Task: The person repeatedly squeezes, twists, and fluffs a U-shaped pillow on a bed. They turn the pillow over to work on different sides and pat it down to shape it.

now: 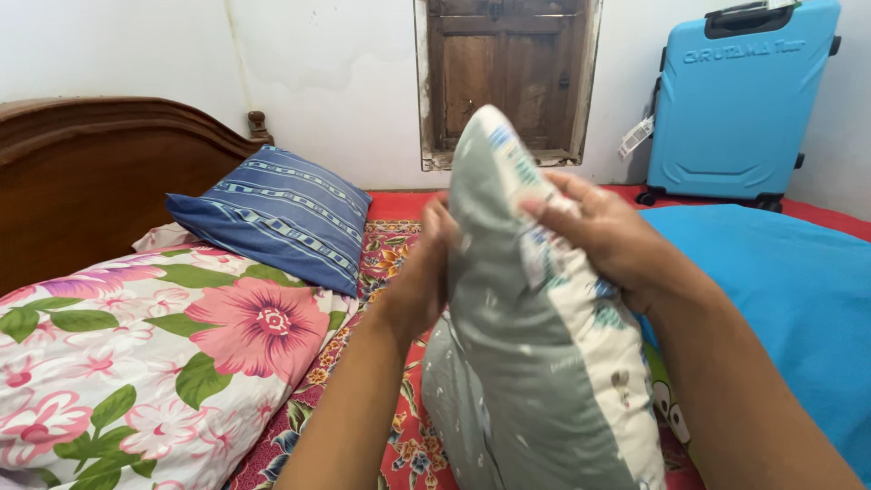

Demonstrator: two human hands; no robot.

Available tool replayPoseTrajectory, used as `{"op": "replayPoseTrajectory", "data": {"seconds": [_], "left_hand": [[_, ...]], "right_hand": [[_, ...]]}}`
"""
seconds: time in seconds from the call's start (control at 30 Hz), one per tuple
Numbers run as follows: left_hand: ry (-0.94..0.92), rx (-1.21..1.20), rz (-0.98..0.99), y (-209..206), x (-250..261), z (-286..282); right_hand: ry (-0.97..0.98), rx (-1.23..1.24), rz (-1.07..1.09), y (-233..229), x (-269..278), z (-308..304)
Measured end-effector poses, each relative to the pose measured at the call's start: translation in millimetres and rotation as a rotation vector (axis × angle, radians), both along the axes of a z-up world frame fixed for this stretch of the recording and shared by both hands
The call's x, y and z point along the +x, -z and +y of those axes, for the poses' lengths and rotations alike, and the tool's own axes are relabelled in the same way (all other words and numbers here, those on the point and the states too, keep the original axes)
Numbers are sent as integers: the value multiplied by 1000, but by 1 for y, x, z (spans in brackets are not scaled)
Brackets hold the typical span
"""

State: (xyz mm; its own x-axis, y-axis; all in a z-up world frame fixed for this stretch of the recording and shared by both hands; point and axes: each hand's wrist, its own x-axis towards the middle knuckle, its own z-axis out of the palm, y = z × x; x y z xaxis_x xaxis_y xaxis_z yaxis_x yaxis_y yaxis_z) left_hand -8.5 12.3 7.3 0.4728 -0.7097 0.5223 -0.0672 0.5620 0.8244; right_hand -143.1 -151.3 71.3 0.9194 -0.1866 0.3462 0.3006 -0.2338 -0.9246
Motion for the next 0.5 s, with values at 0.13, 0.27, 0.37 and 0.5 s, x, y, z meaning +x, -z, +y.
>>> {"op": "replayPoseTrajectory", "data": {"seconds": [0.13,0.27,0.37,0.5], "left_hand": [[148,-95,146,-16,4,-14],[-208,-119,178,-12,-1,-33],[-374,-136,116,-1,-7,-38],[-544,-208,49,15,-17,-56]], "right_hand": [[107,-146,-84,11,10,13],[210,-124,-263,34,45,-2],[272,-147,-481,70,87,-39],[350,-226,-536,106,136,-102]]}}
